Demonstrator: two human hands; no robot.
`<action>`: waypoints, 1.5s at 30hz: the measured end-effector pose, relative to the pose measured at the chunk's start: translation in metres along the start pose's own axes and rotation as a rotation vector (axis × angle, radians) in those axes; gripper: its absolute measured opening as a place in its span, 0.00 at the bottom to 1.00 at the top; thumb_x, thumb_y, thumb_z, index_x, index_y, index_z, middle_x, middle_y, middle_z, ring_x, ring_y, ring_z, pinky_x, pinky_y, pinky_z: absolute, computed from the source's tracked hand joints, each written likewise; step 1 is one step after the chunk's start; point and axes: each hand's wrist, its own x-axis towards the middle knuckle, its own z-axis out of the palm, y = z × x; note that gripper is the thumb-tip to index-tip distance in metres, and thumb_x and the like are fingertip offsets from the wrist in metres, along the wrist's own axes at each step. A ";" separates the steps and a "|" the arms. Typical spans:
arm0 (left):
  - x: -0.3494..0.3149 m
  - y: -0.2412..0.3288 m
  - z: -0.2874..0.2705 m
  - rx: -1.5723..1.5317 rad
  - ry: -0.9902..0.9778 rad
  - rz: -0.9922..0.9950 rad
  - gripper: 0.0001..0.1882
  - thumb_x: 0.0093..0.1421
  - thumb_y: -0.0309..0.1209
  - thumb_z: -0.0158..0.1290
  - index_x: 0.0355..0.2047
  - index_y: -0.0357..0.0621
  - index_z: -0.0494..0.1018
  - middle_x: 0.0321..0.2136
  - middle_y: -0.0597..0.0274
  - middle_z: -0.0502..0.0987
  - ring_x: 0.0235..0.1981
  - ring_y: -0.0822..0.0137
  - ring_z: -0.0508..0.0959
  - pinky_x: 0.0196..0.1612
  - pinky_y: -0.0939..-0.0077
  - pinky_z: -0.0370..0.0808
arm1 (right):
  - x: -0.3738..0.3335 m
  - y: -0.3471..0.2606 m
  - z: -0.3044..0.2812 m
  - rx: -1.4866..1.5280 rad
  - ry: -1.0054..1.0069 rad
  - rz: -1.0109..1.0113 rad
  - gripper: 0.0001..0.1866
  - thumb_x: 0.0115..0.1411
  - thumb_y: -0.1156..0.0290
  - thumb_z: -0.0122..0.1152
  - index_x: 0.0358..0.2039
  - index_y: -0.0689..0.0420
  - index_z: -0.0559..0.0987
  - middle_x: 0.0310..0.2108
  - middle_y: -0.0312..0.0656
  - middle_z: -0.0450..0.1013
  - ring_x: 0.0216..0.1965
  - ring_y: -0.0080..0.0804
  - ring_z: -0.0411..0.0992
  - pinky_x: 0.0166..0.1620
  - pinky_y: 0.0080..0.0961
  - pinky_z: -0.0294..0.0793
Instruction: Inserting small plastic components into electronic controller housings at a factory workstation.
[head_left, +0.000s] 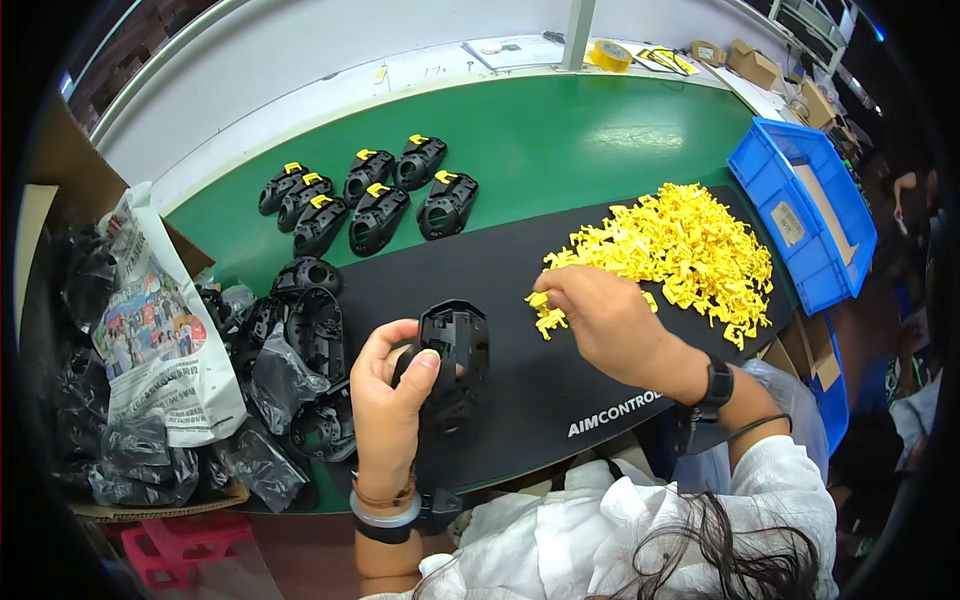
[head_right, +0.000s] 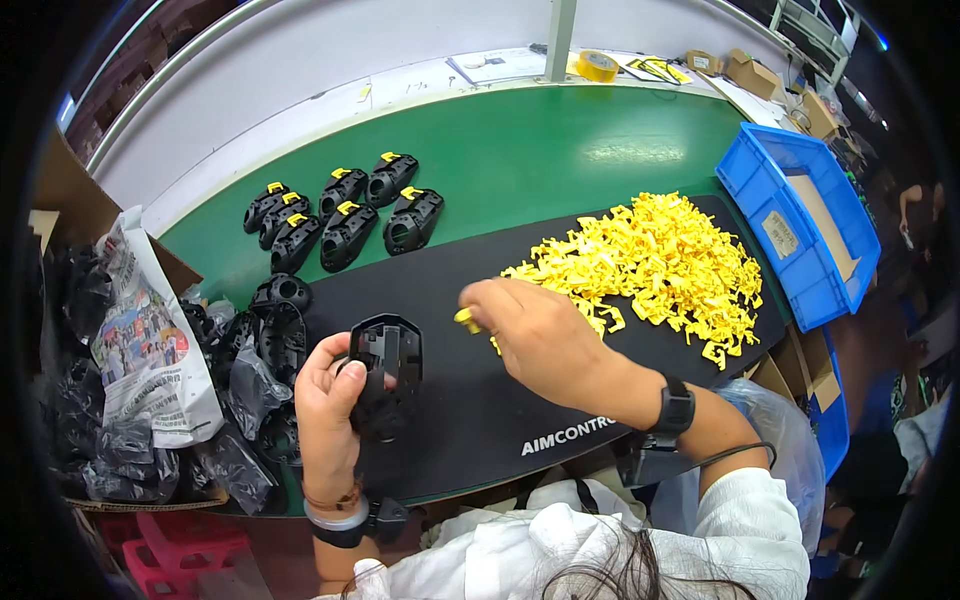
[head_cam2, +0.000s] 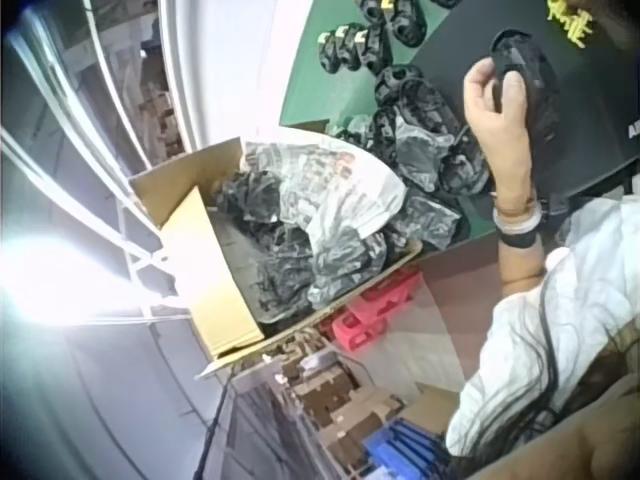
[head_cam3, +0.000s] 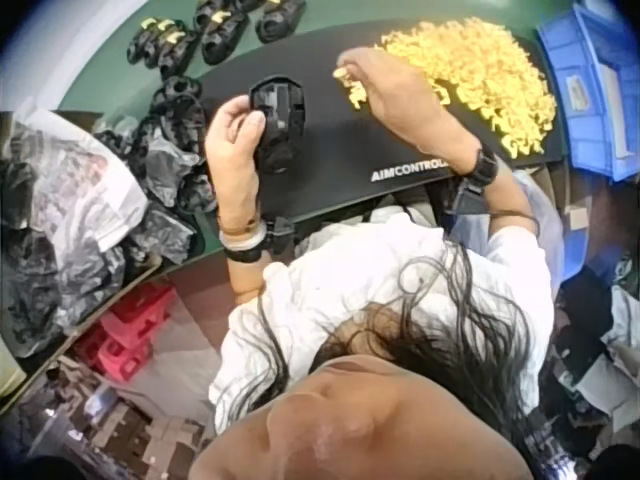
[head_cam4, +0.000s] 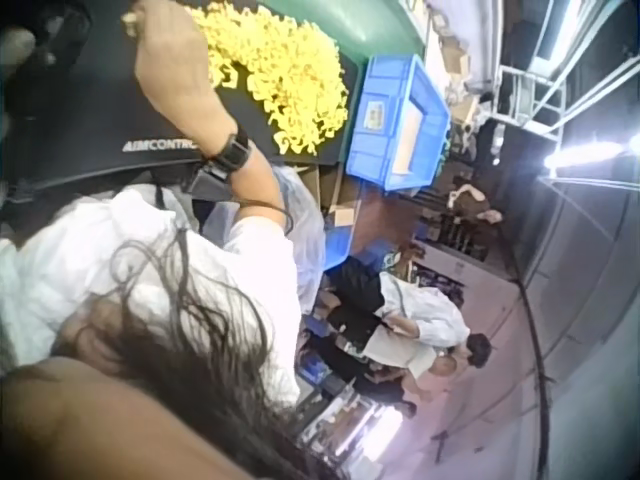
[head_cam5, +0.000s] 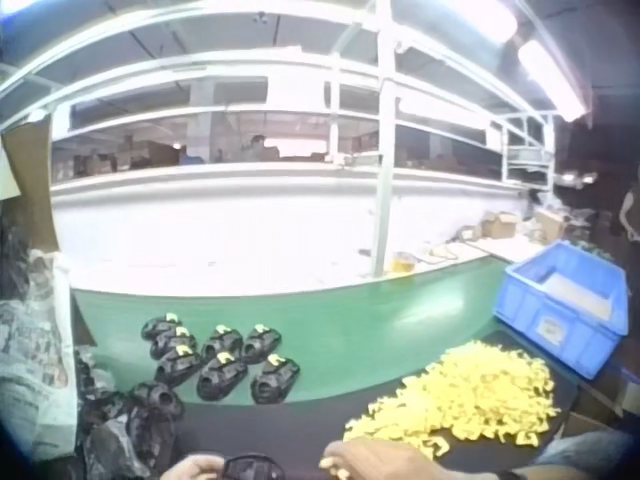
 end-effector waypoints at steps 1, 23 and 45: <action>0.005 0.001 0.002 -0.064 -0.087 -0.055 0.15 0.57 0.27 0.53 0.42 0.32 0.66 0.32 0.59 0.77 0.29 0.77 0.75 0.34 0.84 0.74 | 0.008 -0.004 -0.007 0.080 -0.018 -0.120 0.09 0.50 0.81 0.58 0.33 0.60 0.74 0.32 0.45 0.70 0.35 0.41 0.72 0.36 0.31 0.72; 0.014 -0.020 0.006 -0.118 -0.274 -0.132 0.18 0.56 0.30 0.55 0.44 0.31 0.71 0.35 0.63 0.75 0.38 0.76 0.73 0.42 0.83 0.70 | 0.013 -0.019 0.032 0.401 -0.055 -0.139 0.17 0.57 0.76 0.56 0.48 0.58 0.74 0.45 0.48 0.70 0.40 0.39 0.73 0.43 0.29 0.73; 0.015 -0.012 0.020 0.750 -0.017 0.337 0.29 0.48 0.31 0.62 0.51 0.39 0.68 0.50 0.55 0.68 0.52 0.58 0.68 0.53 0.67 0.65 | 0.155 0.152 0.027 0.473 0.237 0.697 0.15 0.63 0.65 0.43 0.35 0.64 0.72 0.27 0.45 0.70 0.30 0.32 0.73 0.21 0.27 0.73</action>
